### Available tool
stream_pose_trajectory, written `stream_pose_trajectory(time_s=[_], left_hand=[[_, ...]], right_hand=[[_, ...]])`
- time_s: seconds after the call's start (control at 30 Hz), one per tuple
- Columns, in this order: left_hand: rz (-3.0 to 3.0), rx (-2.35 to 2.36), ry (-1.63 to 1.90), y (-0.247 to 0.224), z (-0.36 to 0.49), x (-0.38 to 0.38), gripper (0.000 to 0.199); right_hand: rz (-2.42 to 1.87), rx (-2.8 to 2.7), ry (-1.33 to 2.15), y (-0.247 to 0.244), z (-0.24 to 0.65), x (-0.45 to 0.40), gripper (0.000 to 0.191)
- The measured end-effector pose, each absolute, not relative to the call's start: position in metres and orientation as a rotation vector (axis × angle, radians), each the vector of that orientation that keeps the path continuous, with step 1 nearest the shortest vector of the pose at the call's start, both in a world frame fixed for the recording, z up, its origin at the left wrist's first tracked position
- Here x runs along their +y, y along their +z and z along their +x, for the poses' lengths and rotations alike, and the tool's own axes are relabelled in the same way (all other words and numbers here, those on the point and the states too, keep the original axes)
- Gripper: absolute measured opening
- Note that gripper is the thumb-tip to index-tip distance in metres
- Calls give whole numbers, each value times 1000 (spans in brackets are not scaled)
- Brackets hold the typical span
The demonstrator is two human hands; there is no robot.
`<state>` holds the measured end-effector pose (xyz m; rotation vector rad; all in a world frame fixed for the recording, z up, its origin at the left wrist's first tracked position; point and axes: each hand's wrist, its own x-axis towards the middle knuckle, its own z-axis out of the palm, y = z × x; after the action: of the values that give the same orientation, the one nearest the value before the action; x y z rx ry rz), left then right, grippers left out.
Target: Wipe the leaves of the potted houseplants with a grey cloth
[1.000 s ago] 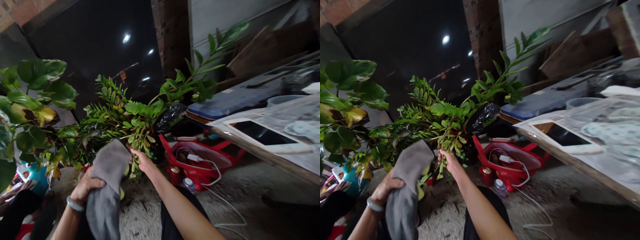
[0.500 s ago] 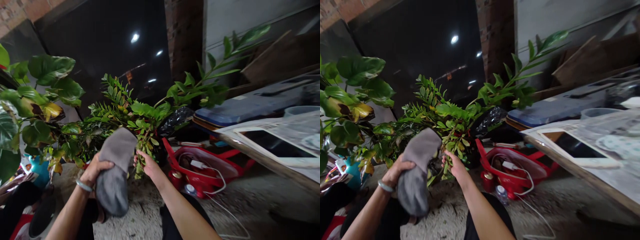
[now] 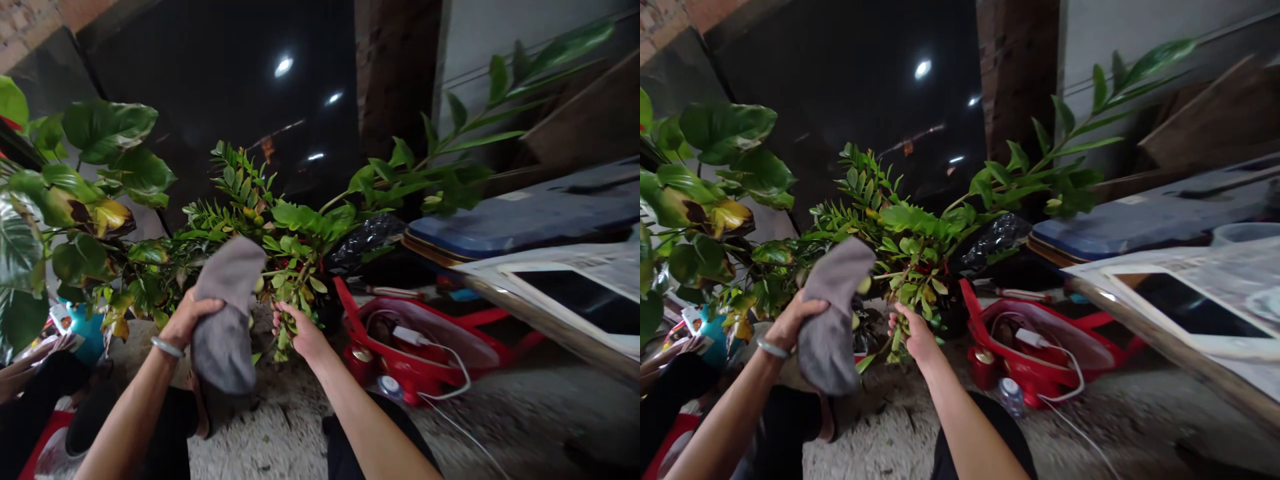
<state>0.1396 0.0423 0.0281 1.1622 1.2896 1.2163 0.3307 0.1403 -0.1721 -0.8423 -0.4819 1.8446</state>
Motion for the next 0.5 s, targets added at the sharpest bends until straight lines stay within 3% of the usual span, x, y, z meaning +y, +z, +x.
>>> stream_pose_trajectory(time_s=[0.1, 0.3, 0.4, 0.5], left_hand=[[1078, 1350, 1347, 23, 146, 74, 44], [1017, 1401, 898, -34, 141, 32, 57], [1106, 1370, 959, -4, 124, 12, 57], [1157, 1394, 1272, 36, 116, 37, 48]], right_hand=[[-848, -448, 1860, -164, 327, 141, 18], [-860, -419, 1867, -163, 328, 139, 18], [-868, -416, 1868, -166, 332, 138, 17], [-885, -413, 1861, -165, 332, 138, 19]])
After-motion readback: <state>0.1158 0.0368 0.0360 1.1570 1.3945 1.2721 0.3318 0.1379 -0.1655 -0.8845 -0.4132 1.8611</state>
